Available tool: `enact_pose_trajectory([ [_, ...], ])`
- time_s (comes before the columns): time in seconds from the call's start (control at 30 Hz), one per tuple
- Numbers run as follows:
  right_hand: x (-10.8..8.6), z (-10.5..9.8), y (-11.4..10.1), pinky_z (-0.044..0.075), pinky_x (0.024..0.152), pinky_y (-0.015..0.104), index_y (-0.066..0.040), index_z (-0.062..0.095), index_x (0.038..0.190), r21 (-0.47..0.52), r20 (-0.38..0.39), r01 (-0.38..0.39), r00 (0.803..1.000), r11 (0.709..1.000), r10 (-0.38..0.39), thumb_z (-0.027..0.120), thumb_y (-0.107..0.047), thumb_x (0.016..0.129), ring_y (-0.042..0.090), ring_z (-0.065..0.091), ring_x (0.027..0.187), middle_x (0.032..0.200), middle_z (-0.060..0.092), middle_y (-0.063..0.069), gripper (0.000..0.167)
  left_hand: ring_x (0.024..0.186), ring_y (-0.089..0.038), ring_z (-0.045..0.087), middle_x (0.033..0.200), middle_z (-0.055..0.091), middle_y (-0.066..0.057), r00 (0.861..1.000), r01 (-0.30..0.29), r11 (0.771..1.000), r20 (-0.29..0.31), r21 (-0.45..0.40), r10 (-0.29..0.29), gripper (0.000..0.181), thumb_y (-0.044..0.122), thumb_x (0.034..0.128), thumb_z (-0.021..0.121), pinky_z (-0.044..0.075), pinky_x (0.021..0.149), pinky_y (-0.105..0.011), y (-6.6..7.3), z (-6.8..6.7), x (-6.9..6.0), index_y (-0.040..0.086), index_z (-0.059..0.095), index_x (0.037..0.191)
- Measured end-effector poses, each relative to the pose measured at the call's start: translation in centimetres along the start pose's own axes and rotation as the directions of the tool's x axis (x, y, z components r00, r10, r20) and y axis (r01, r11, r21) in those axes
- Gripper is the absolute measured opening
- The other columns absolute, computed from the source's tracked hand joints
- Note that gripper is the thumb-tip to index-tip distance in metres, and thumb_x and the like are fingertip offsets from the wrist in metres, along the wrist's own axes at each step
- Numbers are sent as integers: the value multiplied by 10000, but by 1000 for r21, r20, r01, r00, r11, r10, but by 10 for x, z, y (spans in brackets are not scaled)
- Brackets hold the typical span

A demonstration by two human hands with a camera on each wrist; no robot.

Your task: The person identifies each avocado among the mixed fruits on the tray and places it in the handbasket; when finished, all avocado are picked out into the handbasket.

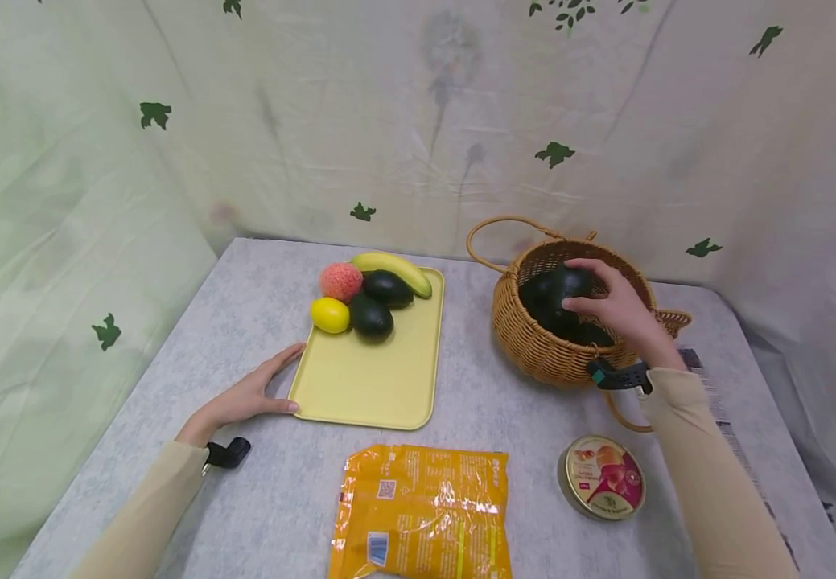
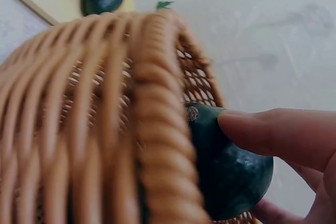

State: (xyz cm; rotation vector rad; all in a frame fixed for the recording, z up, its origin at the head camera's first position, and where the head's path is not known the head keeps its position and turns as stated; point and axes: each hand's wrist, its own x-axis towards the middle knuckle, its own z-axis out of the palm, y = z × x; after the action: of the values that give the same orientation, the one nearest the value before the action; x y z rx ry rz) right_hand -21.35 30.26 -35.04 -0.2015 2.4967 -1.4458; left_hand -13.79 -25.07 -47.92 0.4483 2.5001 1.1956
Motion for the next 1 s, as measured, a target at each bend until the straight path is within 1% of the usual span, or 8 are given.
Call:
enact_pose_trajectory([
  [0.07,3,5,-1,525,782,319,-132,319,1475,-8,30,4,1000,1000,-3,638,-188,938,162,607,975,1470,239,171,627,1418,-367,120,1572,167,-141,1000,3,1000,-1,0,-3,1027,306,772,807,115,1100,-584,0,0,0,79,161,1537],
  [0.13,5,8,-2,510,815,376,-125,316,1479,-58,50,9,999,998,-6,630,-230,944,224,602,1017,1474,251,192,629,1419,-365,118,1574,166,-135,1000,5,1000,-2,1,-5,1028,318,772,806,113,1100,-585,-1,1,1,87,161,1539],
  [0.3,6,12,-3,456,900,505,-81,323,1471,-93,77,14,997,996,-7,574,-305,972,338,512,1147,1453,325,215,602,1422,-360,111,1576,161,-126,1000,11,1000,-2,4,-11,1024,334,776,802,107,1102,-584,-3,2,2,103,161,1541],
  [0.43,4,14,-4,497,886,423,-36,325,1457,-68,69,29,997,997,-24,556,-289,982,319,543,1135,1434,344,234,586,1421,-363,112,1576,163,-129,1000,14,1000,-4,1,-14,1023,332,775,802,107,1101,-586,-3,2,2,103,163,1541],
  [0.57,2,15,-7,521,818,284,-42,334,1454,-26,29,40,999,999,-39,552,-275,985,143,581,1049,1426,363,233,567,1422,-360,111,1576,162,-127,1000,14,1000,-1,-1,-14,1026,329,776,802,109,1102,-583,-2,1,1,103,158,1541],
  [0.67,1,16,-10,509,824,229,-63,353,1440,56,-9,49,999,997,-49,544,-261,990,58,572,1022,1406,398,182,527,1423,-357,110,1575,162,-130,1000,5,1000,3,-7,-5,1026,317,779,802,112,1103,-577,-2,1,1,92,152,1540],
  [0.8,1,21,-16,497,861,229,-90,400,1407,177,-41,102,994,979,-96,531,-230,996,101,576,1076,1358,439,132,454,1424,-352,110,1573,166,-136,1000,-6,1000,5,-18,6,1026,301,780,803,114,1107,-567,-2,0,0,72,149,1537],
  [1.0,6,34,-31,481,885,233,-62,410,1408,295,-29,181,983,938,-180,541,-179,991,176,550,1131,1379,408,212,453,1425,-349,109,1574,166,-132,1000,-1,1000,6,-18,1,1025,300,781,802,110,1108,-566,-1,0,0,77,148,1538],
])
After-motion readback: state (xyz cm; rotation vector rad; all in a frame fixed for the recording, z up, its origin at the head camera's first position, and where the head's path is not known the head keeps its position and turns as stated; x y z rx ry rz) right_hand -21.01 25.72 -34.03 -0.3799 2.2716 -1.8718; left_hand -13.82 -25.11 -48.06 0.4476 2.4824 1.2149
